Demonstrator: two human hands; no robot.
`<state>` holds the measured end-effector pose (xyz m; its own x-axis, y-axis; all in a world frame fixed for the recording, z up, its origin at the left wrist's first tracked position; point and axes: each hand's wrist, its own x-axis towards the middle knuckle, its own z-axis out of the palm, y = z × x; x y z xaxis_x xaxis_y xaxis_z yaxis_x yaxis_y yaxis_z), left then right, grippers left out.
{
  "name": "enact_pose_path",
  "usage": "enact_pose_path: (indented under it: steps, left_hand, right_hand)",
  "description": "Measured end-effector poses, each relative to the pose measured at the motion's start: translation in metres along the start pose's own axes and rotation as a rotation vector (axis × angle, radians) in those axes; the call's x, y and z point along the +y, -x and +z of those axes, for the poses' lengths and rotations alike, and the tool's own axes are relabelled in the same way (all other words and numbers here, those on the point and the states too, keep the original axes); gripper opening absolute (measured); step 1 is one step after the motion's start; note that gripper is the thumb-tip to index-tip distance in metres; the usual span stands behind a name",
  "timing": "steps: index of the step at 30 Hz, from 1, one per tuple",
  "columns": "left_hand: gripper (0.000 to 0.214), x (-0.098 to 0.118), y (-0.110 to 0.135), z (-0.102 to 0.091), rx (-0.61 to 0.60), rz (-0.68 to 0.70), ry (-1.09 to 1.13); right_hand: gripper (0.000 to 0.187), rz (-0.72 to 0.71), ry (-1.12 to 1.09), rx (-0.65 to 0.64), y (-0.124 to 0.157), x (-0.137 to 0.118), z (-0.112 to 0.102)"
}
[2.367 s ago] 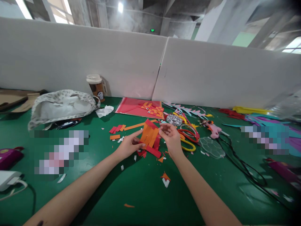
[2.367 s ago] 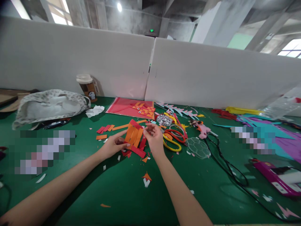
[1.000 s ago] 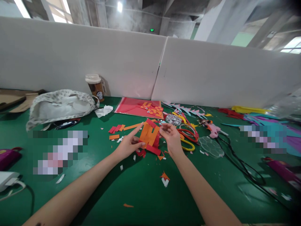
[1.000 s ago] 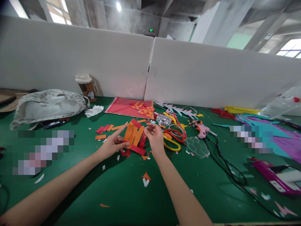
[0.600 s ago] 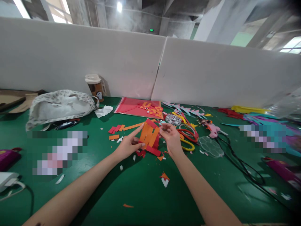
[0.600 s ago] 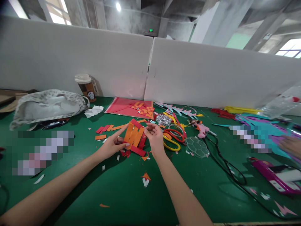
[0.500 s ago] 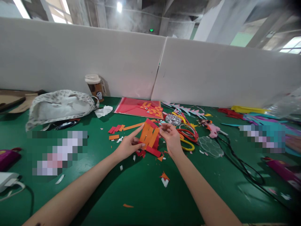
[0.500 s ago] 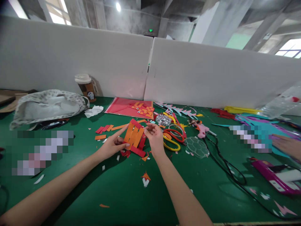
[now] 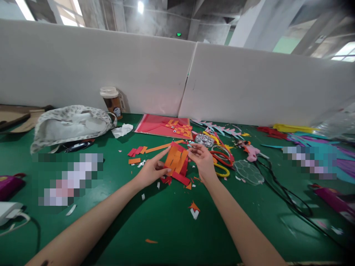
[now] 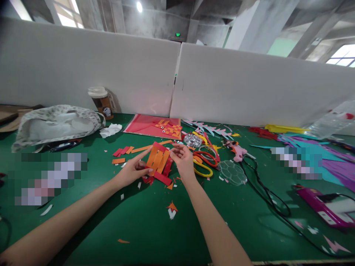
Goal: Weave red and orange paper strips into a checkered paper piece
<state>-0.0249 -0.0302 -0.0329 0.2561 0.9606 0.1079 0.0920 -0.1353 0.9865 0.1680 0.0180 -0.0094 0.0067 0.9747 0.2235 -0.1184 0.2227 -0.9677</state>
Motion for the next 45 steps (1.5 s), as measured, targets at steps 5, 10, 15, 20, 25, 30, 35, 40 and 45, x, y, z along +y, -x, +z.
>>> enact_pose_path:
  steps: [5, 10, 15, 20, 25, 30, 35, 40, 45]
  left_hand:
    - [0.085, 0.001, 0.0, 0.001, 0.012, -0.03, 0.028]
    - [0.092, 0.006, -0.001, 0.002, 0.047, -0.087, 0.079]
    - [0.094, 0.006, -0.002, 0.001, 0.035, -0.122, 0.124]
    - [0.096, 0.003, -0.003, 0.0, 0.028, -0.129, 0.182]
    - [0.094, 0.005, -0.004, 0.0, 0.069, -0.147, 0.206]
    - [0.094, 0.007, -0.004, -0.001, 0.061, -0.164, 0.227]
    - [0.092, 0.008, -0.004, -0.001, 0.065, -0.178, 0.231]
    - [0.091, 0.012, -0.003, 0.0, 0.052, -0.218, 0.248]
    - [0.092, 0.011, -0.003, -0.002, 0.034, -0.194, 0.243]
  right_hand:
    - [0.033, 0.023, -0.007, 0.001, -0.001, -0.001, -0.001]
    - [0.036, 0.032, -0.002, -0.016, -0.002, -0.001, -0.003]
    - [0.036, 0.027, 0.046, -0.067, -0.004, -0.001, -0.006]
    - [0.032, -0.008, 0.121, -0.047, -0.003, 0.001, -0.004]
    - [0.034, 0.037, 0.128, -0.167, -0.001, 0.005, -0.002]
    - [0.032, 0.011, 0.132, -0.096, -0.002, 0.006, -0.003]
    - [0.03, -0.034, 0.147, -0.076, -0.002, 0.006, -0.004]
    - [0.029, -0.054, 0.158, -0.04, -0.001, 0.007, -0.001]
    - [0.036, 0.156, 0.098, -0.081, 0.0, 0.008, 0.001]
